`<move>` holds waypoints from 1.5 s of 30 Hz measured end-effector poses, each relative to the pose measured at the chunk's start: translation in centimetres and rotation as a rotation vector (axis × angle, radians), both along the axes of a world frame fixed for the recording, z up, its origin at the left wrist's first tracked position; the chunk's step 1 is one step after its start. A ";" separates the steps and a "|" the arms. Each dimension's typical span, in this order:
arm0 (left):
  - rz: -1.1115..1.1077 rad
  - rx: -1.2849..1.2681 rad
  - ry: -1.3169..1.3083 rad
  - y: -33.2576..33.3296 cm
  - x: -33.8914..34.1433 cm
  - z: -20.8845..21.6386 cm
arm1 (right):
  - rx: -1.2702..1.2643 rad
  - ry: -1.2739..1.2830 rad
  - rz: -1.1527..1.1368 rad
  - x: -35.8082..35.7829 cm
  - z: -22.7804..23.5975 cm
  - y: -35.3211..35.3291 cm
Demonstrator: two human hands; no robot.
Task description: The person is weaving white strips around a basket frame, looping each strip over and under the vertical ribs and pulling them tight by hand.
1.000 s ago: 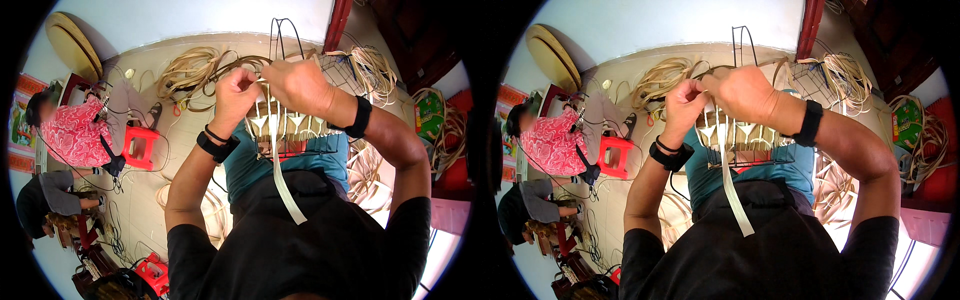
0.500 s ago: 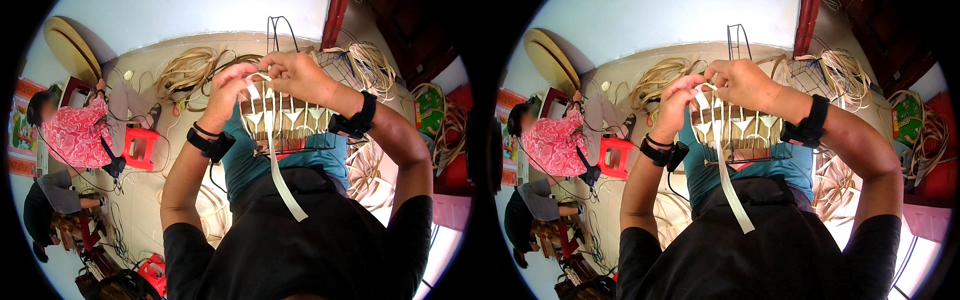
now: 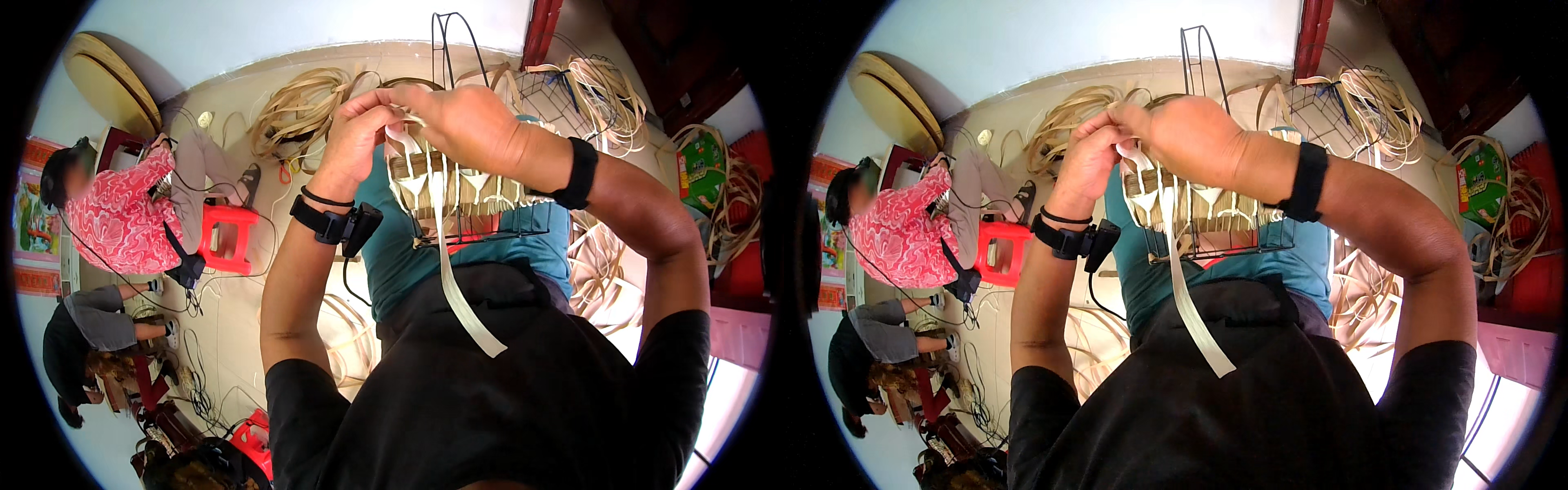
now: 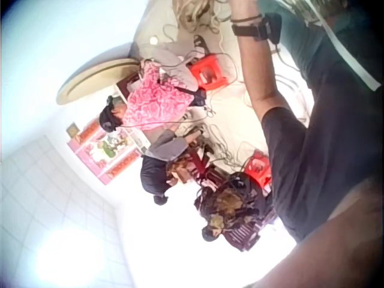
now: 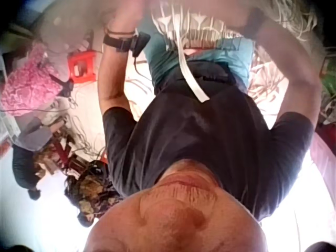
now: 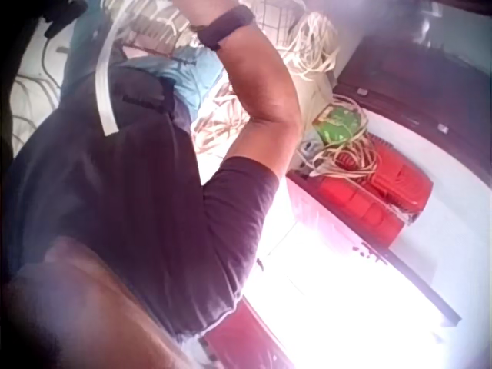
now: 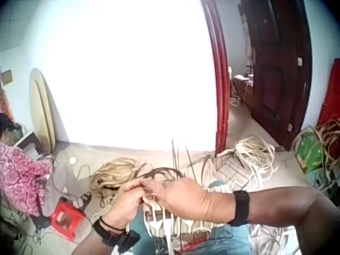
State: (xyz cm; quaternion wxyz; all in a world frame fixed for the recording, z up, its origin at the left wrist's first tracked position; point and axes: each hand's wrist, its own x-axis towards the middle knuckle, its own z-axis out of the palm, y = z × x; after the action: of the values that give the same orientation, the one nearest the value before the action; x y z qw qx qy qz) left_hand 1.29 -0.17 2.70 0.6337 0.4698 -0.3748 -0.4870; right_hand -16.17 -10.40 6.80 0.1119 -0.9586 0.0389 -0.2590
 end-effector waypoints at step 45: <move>-0.023 -0.022 -0.055 -0.2 0.2 -0.3 | -0.120 0.260 0.451 -7.3 -1.4 7.1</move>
State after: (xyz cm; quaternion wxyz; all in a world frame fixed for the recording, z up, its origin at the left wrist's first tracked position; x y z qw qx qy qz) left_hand 1.51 -0.36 2.41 0.6226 0.4716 -0.4027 -0.4773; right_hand -23.48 -3.28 5.37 0.1036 -0.9732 -0.1770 -0.1042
